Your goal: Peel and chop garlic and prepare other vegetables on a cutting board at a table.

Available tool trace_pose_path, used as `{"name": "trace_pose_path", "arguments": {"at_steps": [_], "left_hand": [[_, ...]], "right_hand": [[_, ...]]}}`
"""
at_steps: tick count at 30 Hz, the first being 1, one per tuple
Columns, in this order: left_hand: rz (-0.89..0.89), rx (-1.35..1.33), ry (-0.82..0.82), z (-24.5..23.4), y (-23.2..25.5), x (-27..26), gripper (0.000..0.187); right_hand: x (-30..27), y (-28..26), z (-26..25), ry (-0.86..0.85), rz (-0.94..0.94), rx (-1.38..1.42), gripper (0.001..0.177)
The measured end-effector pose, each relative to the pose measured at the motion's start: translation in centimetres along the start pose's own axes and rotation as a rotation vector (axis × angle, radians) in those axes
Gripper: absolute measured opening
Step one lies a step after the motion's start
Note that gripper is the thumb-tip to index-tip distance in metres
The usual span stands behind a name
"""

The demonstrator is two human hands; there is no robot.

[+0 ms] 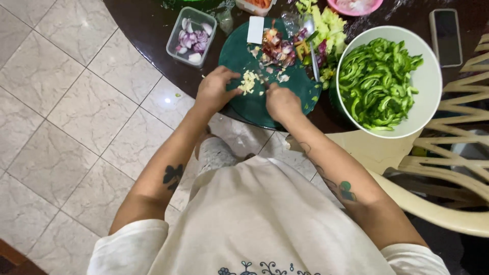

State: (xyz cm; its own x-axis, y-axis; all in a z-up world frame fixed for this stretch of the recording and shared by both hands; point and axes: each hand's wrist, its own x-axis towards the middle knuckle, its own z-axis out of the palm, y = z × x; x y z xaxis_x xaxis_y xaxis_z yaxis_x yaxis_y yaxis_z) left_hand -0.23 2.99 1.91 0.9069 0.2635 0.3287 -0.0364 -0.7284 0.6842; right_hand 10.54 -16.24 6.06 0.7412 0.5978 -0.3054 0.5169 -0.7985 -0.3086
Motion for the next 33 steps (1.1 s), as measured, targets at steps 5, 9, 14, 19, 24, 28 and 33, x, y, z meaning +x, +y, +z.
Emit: {"name": "trace_pose_path", "arguments": {"at_steps": [5, 9, 14, 19, 24, 28, 33], "left_hand": [[-0.067, 0.035, -0.084, 1.0, -1.2, 0.6, 0.058], [-0.016, 0.066, -0.092, 1.9, -0.8, 1.8, 0.052], [-0.041, 0.003, -0.153, 0.8, -1.1, 2.7, 0.044], [-0.064, -0.056, -0.252, 0.2, -2.1, 2.7, 0.055], [-0.306, -0.150, -0.337, -1.4, -2.7, 3.9, 0.049], [0.318, -0.233, -0.319, -1.9, -0.9, 5.3, 0.056], [0.611, 0.051, -0.274, 0.6, -2.2, 5.7, 0.014]], "right_hand": [[0.5, 0.1, 1.8, -0.028, 0.014, -0.072, 0.027], [0.0, -0.8, 3.1, -0.025, 0.056, -0.048, 0.026], [-0.2, -2.1, 2.6, 0.039, 0.066, -0.018, 0.027], [-1.2, -3.6, 2.5, -0.008, 0.117, -0.033, 0.029], [-0.8, -3.5, 3.4, 0.026, 0.102, -0.140, 0.020], [-1.5, -3.9, 2.8, 0.037, 0.104, -0.258, 0.017], [-3.2, -3.5, 0.6, 0.125, 0.025, -0.370, 0.012]]}}
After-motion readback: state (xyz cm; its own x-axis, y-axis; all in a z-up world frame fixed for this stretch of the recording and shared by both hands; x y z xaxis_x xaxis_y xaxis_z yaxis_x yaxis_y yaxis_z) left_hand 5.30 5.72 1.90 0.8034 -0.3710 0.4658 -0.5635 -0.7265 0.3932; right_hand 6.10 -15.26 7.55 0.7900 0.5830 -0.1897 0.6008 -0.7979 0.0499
